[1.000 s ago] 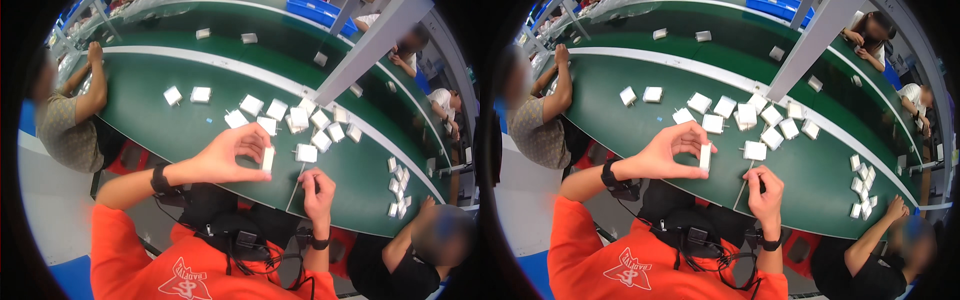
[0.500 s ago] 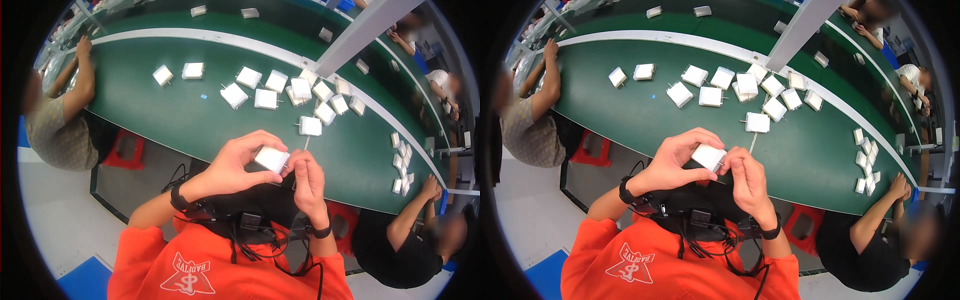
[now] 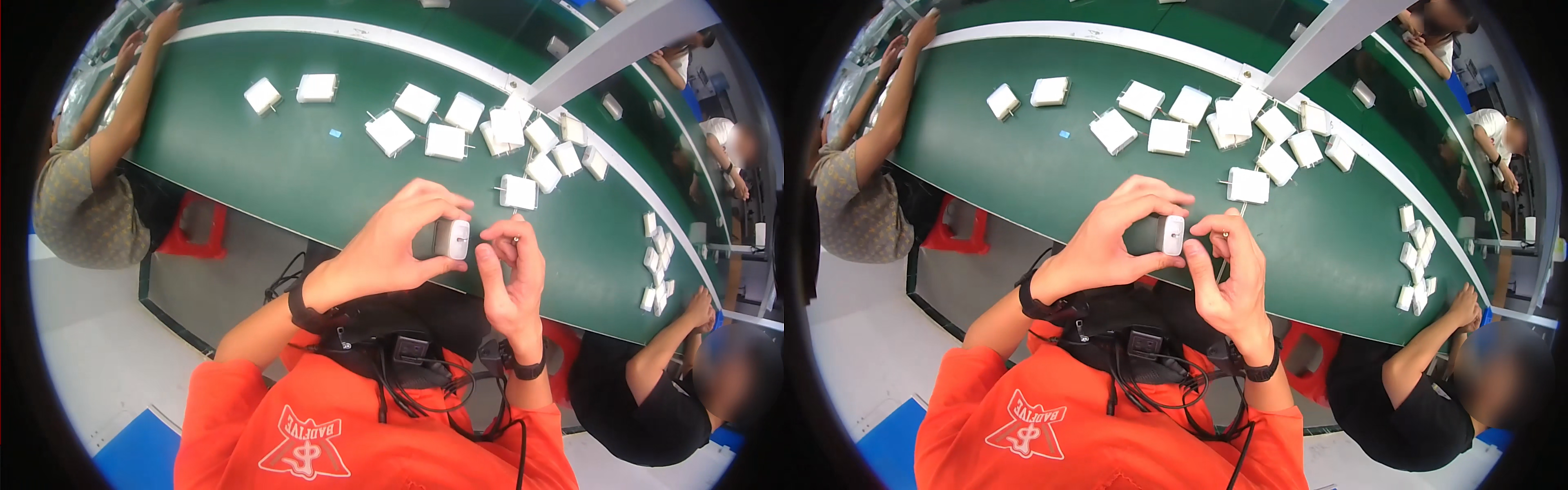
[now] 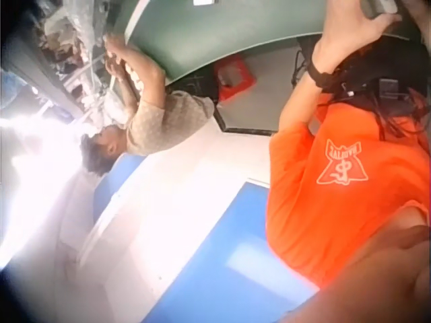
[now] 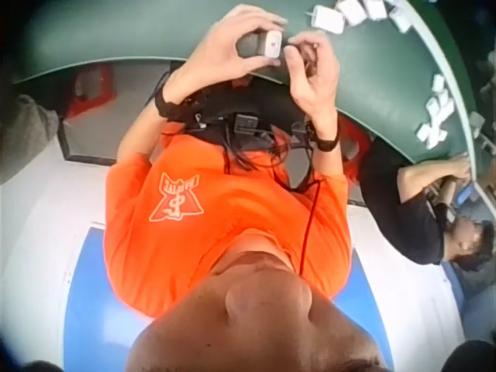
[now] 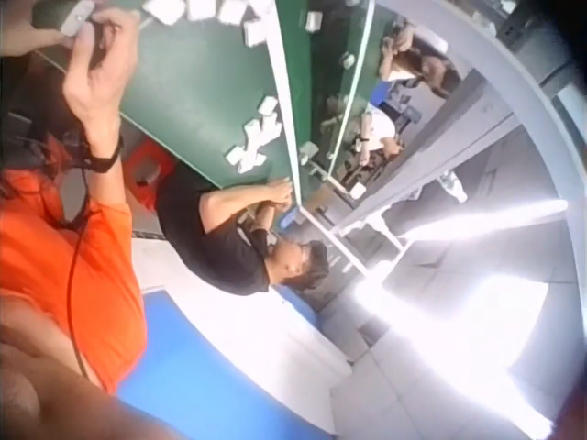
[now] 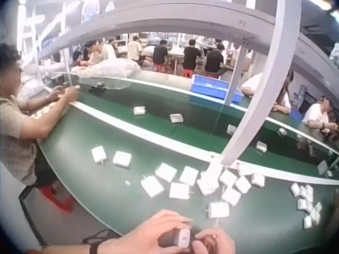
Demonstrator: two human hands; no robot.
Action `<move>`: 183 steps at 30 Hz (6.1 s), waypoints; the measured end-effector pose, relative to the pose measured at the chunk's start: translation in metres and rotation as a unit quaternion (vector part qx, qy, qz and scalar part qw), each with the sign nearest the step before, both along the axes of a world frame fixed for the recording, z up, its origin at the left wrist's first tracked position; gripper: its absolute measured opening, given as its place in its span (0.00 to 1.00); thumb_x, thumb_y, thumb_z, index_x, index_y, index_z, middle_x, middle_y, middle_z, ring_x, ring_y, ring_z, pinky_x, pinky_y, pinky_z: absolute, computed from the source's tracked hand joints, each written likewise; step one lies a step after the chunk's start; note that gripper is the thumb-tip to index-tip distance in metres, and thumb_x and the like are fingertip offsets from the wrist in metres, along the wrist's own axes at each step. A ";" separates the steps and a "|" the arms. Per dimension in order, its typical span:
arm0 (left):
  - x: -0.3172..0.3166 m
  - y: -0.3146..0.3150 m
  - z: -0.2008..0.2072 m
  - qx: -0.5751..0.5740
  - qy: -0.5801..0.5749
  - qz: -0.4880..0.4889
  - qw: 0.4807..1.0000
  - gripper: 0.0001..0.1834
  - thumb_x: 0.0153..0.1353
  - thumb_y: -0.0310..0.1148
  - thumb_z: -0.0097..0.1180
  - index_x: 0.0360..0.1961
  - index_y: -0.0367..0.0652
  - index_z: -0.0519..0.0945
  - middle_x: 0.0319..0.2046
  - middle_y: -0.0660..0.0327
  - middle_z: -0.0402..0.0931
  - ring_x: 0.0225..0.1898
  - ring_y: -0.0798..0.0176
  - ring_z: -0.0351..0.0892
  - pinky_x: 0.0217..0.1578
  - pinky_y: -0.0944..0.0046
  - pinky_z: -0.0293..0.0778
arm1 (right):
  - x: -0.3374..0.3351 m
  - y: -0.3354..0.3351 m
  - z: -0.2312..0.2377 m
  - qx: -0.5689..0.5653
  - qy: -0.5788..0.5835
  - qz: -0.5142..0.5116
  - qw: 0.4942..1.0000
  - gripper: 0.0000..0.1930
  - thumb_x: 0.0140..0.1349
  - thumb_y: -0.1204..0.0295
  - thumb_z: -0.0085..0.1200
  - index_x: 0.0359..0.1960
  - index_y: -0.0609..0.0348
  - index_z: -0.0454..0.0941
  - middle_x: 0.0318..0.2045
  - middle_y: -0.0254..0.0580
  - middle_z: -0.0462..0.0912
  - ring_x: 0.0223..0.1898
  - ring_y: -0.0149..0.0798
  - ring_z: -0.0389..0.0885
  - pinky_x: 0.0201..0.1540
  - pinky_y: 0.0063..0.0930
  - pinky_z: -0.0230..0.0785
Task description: Assembling small white plastic electronic housing units using a small manual alignment tool on an assembly line.
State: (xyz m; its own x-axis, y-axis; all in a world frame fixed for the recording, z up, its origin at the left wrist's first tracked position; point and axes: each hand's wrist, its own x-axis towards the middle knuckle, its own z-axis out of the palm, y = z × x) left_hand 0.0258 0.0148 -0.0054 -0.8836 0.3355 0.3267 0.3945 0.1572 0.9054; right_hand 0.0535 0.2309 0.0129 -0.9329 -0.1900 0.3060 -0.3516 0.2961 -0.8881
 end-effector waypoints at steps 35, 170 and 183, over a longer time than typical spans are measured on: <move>-0.001 -0.007 0.000 -0.041 0.027 -0.011 0.999 0.29 0.51 0.28 0.83 0.56 0.41 0.88 0.44 0.59 0.84 0.48 0.54 0.83 0.48 0.56 0.79 | -0.008 -0.003 0.010 0.073 0.045 0.004 0.996 0.10 0.64 0.84 0.67 0.45 0.59 0.90 0.27 0.35 0.75 0.25 0.31 0.69 0.28 0.29 0.60; -0.001 -0.004 0.000 -0.048 0.041 -0.042 0.997 0.30 0.50 0.26 0.84 0.56 0.40 0.86 0.50 0.57 0.88 0.50 0.50 0.86 0.52 0.53 0.81 | -0.016 0.016 0.019 0.078 0.143 -0.003 0.987 0.13 0.84 0.69 0.57 0.47 0.65 0.91 0.34 0.36 0.77 0.33 0.31 0.72 0.39 0.24 0.70; -0.001 -0.003 0.000 -0.046 0.039 -0.041 0.997 0.30 0.50 0.25 0.84 0.56 0.41 0.86 0.49 0.57 0.87 0.49 0.50 0.86 0.51 0.54 0.81 | -0.014 0.012 0.013 -0.003 0.061 -0.011 0.998 0.09 0.82 0.78 0.55 0.44 0.71 0.85 0.39 0.47 0.91 0.33 0.36 0.84 0.37 0.29 0.77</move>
State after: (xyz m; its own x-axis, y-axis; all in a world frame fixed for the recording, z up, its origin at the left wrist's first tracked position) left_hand 0.0249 0.0114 -0.0051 -0.8252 0.4371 0.3578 0.4777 0.2021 0.8550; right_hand 0.0399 0.2425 0.0259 -0.8926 -0.1681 0.4184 -0.4507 0.3000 -0.8408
